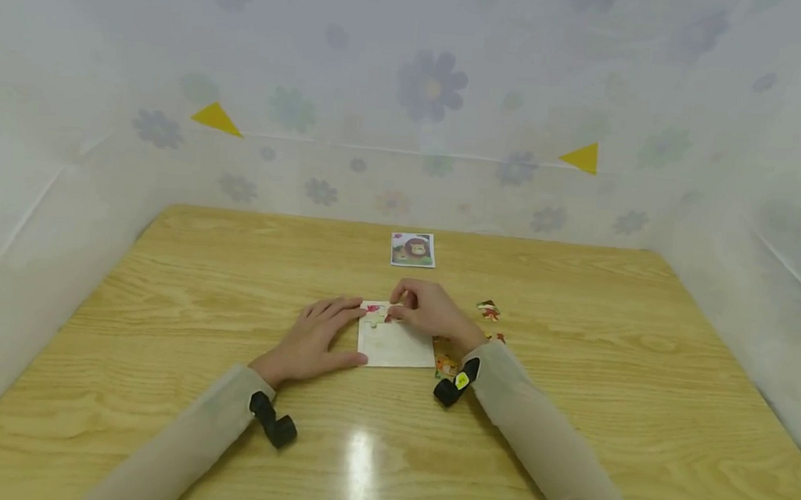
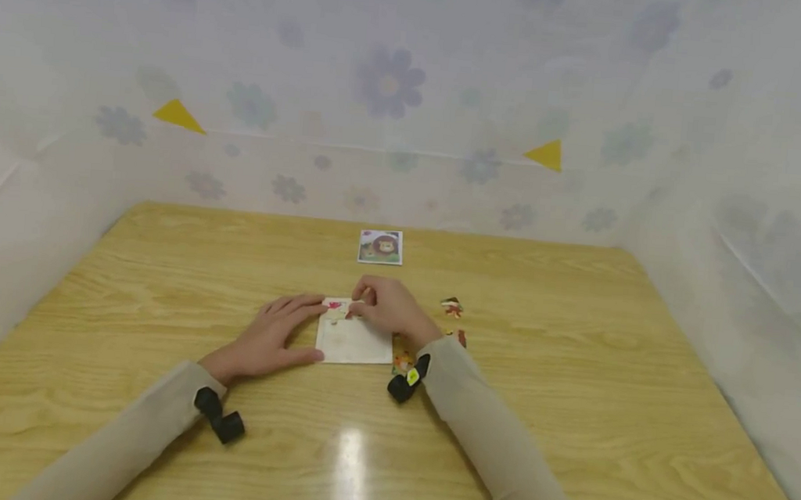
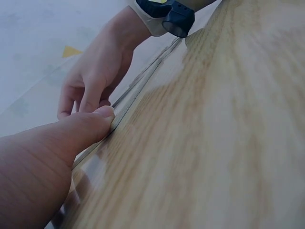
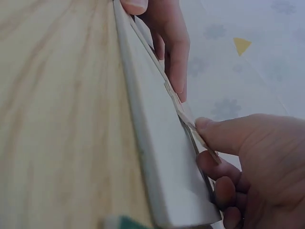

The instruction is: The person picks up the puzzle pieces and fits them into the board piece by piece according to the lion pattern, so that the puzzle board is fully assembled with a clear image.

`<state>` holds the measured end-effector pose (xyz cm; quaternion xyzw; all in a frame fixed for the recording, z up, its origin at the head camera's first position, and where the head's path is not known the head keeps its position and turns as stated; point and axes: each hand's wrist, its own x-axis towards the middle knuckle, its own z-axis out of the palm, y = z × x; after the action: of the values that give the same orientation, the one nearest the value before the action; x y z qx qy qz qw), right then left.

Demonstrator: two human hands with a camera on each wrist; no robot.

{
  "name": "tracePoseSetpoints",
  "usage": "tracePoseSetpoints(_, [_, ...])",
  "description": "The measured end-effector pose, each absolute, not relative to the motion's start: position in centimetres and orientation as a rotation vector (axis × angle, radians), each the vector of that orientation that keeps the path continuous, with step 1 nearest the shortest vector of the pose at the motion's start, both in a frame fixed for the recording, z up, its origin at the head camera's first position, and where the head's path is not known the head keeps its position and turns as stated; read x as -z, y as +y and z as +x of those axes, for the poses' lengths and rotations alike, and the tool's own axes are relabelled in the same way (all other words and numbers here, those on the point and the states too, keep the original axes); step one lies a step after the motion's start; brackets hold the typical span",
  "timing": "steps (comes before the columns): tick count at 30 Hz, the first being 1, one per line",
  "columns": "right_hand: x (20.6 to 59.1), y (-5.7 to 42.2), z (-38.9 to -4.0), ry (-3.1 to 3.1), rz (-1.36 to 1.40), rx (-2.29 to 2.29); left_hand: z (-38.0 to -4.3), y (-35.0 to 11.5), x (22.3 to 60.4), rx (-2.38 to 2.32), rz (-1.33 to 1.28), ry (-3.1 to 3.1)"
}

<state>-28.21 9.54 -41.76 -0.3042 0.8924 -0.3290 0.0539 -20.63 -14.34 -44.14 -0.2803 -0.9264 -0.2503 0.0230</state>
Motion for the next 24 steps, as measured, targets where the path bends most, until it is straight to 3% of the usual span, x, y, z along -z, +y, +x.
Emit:
tracePoseSetpoints(11, [39.2,8.2,-28.0,2.774,-0.393,0.578,-20.4,-14.2,44.0,0.784,-0.889,-2.842])
tracePoseSetpoints(24, [39.1,7.9,-27.7,2.869,-0.317,0.568,-20.6,-14.4,43.9,0.807,-0.872,-2.889])
